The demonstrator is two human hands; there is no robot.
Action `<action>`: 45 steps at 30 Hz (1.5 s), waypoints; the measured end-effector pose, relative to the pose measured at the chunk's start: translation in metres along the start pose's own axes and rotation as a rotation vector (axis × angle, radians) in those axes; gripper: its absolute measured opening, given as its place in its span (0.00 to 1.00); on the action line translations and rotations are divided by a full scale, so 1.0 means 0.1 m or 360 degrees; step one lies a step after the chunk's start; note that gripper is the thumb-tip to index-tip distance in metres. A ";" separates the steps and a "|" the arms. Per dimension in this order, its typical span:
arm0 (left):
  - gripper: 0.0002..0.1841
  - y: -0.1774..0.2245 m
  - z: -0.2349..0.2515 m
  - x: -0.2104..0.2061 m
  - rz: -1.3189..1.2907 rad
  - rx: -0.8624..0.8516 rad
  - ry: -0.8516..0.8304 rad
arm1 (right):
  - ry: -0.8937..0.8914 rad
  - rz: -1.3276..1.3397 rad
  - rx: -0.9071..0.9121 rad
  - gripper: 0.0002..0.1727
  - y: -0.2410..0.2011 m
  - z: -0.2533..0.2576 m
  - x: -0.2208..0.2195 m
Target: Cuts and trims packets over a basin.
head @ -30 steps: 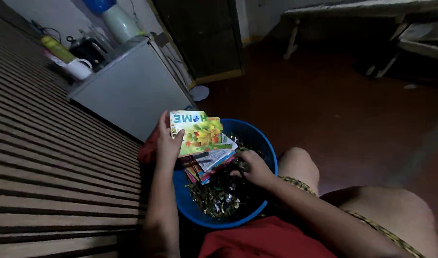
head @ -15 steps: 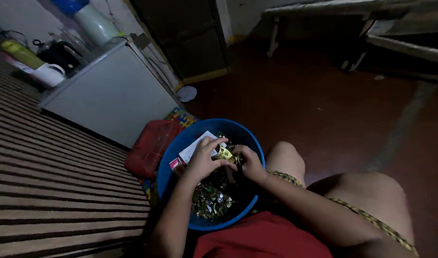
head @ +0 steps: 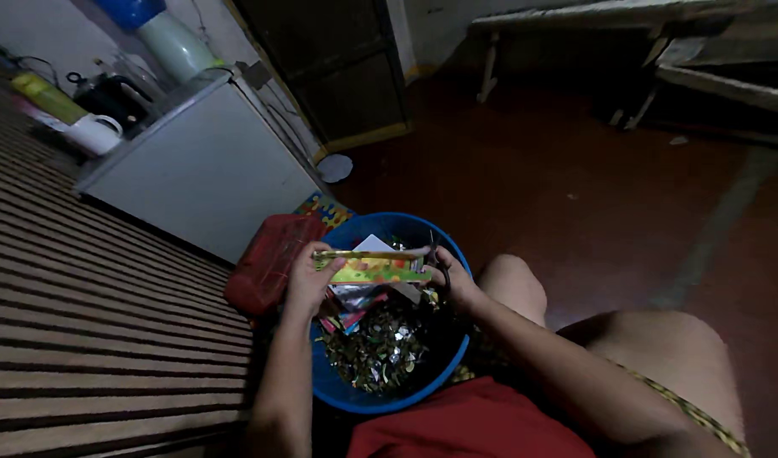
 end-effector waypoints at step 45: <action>0.31 -0.54 0.00 -0.68 -0.0163 0.0597 -0.0774 | 0.0020 -0.0058 -0.0536 0.23 0.19 -0.05 -0.06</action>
Point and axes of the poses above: each hand's wrist, its own z-axis towards the middle knuckle, its own x-axis out of the back of the hand, y = z × x, the point moved 7 cm from there along z, towards the middle knuckle, and after that the axes turned 11 degrees about -y, right-handed, at the moved point
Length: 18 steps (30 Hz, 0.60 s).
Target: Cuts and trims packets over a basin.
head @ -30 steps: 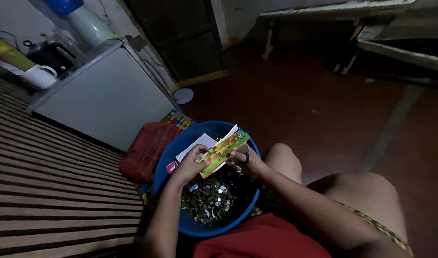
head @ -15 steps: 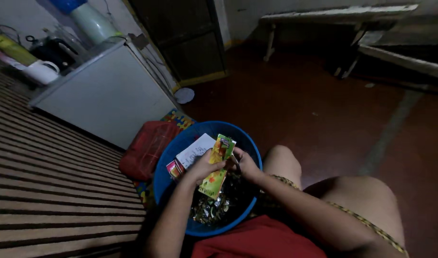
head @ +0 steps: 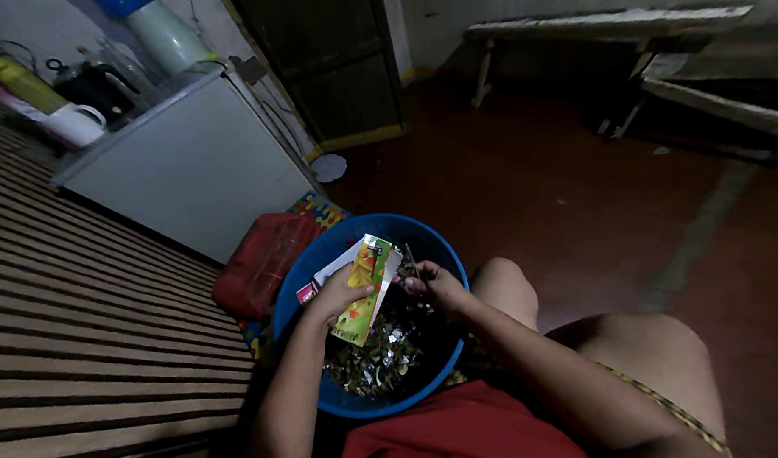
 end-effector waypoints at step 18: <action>0.34 -0.03 0.17 -0.60 -0.0094 -0.0039 -0.0157 | 0.0392 0.0155 0.0336 0.20 -0.08 -0.04 0.11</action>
Point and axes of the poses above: each hand's wrist, its own z-axis towards the middle knuckle, its own x-axis out of the back of the hand, y = z × x, the point moved 7 cm from there along z, towards the middle knuckle, and after that the axes turned 11 degrees about -y, right-handed, at the moved point
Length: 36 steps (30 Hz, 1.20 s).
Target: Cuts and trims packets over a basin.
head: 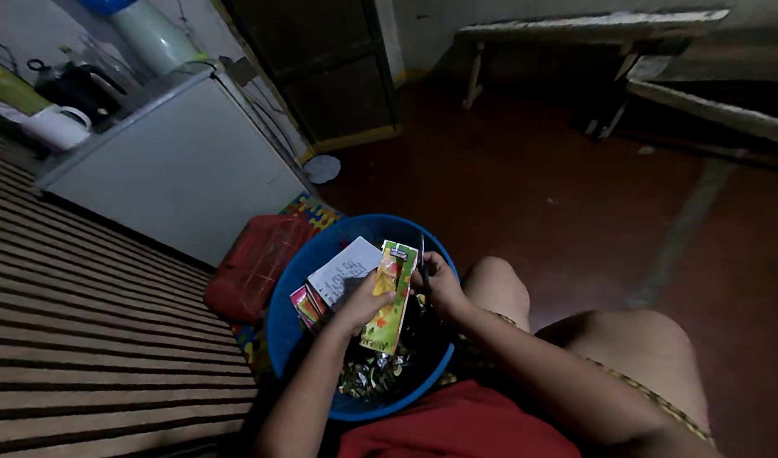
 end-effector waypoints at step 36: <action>0.29 -0.08 -0.33 0.73 0.0531 0.0307 -0.0227 | -0.1034 -0.1033 -0.0337 0.35 0.25 -0.10 -0.39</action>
Point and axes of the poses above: each hand's wrist, its own z-axis towards the middle knuckle, its own x-axis out of the back of the hand, y = z × x, the point moved 7 cm from there along z, towards the middle knuckle, and after that the axes turned 11 degrees about -y, right-handed, at the moved point
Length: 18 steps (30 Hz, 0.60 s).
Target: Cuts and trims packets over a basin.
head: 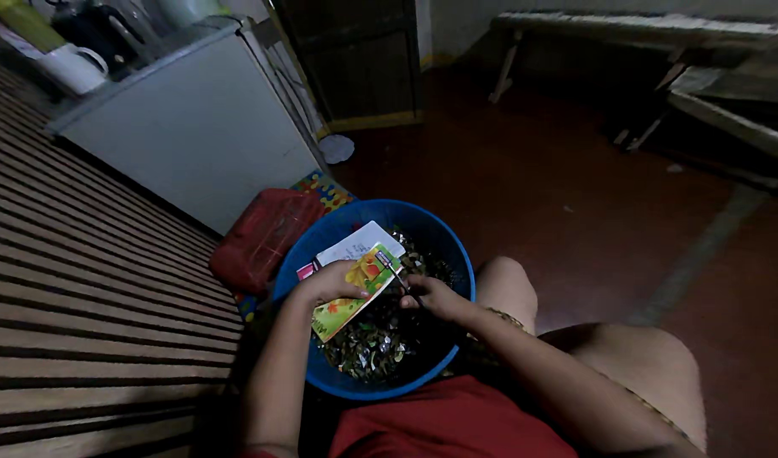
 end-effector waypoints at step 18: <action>0.30 -0.05 0.05 -0.06 0.0031 -0.0022 -0.0067 | -0.0096 -0.0077 -0.0108 0.40 0.02 0.03 -0.07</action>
Point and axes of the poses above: each hand's wrist, its own z-axis towards the middle knuckle, its own x-axis out of the back of the hand, y = z × x, the point moved 7 cm from there along z, towards the middle knuckle, and after that the axes turned 11 degrees about -y, right-handed, at the moved point
